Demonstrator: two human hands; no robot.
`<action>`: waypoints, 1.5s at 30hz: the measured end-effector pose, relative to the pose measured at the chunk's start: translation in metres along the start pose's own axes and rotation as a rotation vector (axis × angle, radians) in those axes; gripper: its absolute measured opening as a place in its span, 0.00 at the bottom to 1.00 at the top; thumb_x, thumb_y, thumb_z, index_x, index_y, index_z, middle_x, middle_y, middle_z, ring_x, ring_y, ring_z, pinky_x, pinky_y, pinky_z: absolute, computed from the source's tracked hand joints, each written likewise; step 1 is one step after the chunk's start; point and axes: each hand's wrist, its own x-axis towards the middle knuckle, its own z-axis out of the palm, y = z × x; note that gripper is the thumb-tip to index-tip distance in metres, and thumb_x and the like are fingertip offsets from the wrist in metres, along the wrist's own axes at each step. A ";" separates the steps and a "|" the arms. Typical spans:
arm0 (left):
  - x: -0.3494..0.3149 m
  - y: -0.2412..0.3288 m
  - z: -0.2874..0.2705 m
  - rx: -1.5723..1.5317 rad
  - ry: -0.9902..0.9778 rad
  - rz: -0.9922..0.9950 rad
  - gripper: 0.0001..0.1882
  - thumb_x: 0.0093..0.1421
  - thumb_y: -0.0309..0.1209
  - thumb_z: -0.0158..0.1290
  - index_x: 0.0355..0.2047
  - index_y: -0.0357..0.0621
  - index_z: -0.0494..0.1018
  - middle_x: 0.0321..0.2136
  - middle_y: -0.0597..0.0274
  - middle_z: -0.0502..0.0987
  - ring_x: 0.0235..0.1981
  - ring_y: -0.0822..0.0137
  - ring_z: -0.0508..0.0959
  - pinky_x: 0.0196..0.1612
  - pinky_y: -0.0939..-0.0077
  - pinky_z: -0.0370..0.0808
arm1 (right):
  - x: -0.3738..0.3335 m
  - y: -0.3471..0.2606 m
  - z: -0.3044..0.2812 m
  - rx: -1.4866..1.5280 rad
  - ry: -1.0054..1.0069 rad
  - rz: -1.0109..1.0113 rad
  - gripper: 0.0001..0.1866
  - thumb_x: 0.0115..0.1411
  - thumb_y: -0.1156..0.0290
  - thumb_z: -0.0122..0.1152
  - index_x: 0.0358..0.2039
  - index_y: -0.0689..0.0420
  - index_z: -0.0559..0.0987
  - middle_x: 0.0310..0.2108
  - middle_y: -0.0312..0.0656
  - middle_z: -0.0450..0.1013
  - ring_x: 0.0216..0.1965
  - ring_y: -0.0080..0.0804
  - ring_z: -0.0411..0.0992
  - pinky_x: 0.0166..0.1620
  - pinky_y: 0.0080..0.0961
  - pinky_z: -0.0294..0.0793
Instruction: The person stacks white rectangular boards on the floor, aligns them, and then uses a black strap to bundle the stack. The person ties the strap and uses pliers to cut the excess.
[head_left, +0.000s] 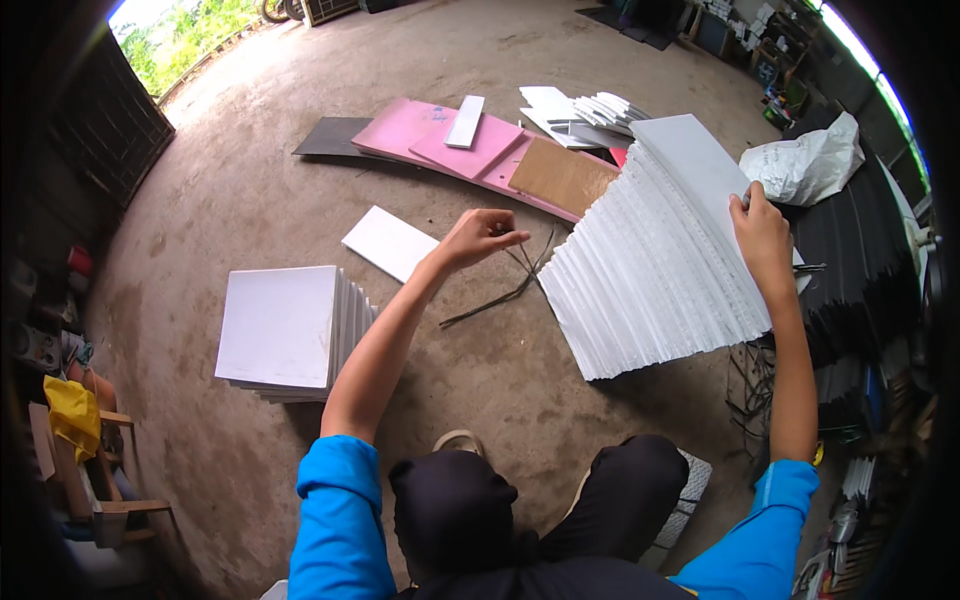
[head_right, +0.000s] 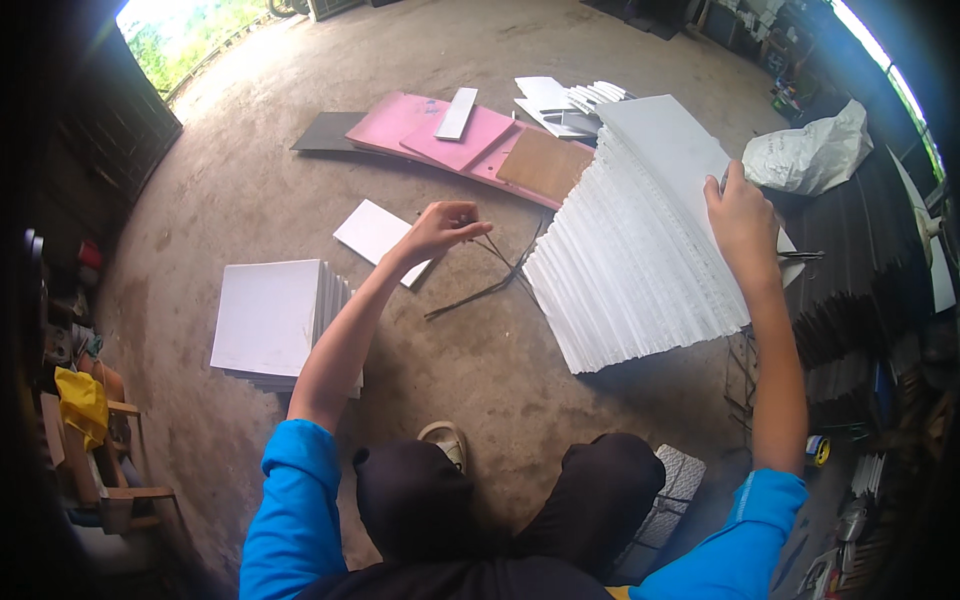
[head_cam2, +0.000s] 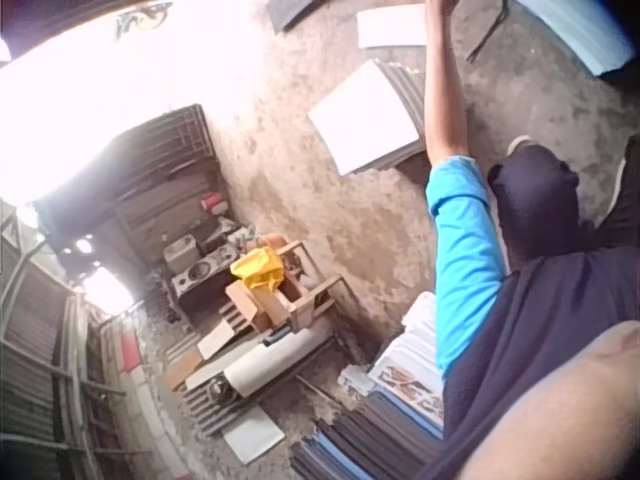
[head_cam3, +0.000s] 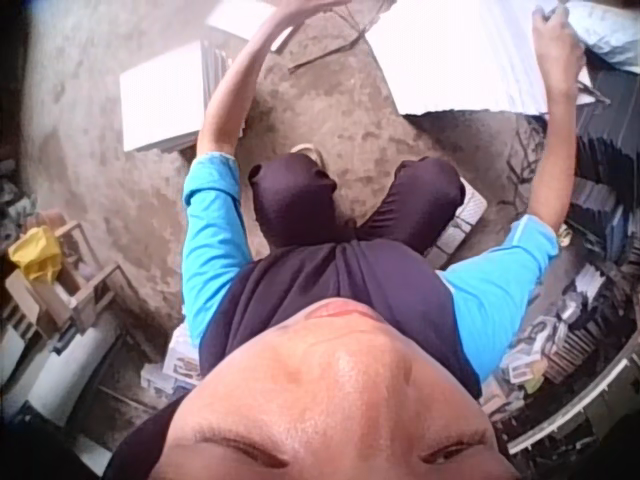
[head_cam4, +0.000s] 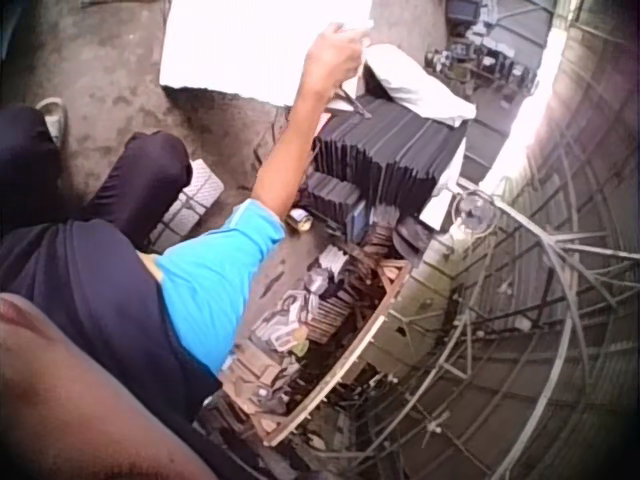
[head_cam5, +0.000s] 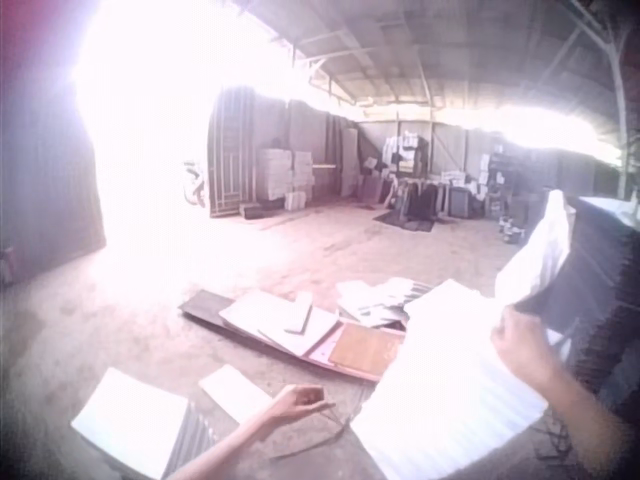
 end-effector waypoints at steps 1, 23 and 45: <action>0.005 0.008 0.007 -0.246 -0.073 -0.094 0.21 0.51 0.44 0.57 0.18 0.40 0.66 0.12 0.66 0.63 0.17 0.76 0.63 0.23 0.77 0.61 | 0.000 0.001 0.001 0.001 0.022 -0.024 0.16 0.59 0.59 0.45 0.32 0.62 0.65 0.24 0.56 0.72 0.30 0.57 0.70 0.34 0.46 0.68; 0.029 0.091 -0.058 1.030 -0.691 -0.016 0.17 0.49 0.45 0.53 0.21 0.42 0.73 0.15 0.59 0.74 0.19 0.61 0.76 0.26 0.69 0.73 | -0.006 -0.016 -0.013 0.087 -0.045 0.070 0.11 0.56 0.65 0.50 0.31 0.59 0.62 0.27 0.46 0.68 0.24 0.45 0.72 0.25 0.37 0.71; 0.005 0.225 -0.057 0.839 -0.964 0.000 0.15 0.49 0.44 0.52 0.19 0.46 0.72 0.14 0.64 0.71 0.36 0.68 0.73 0.59 0.61 0.55 | -0.001 -0.017 -0.017 0.137 -0.016 0.086 0.09 0.52 0.69 0.52 0.29 0.56 0.63 0.24 0.41 0.67 0.21 0.38 0.70 0.23 0.32 0.70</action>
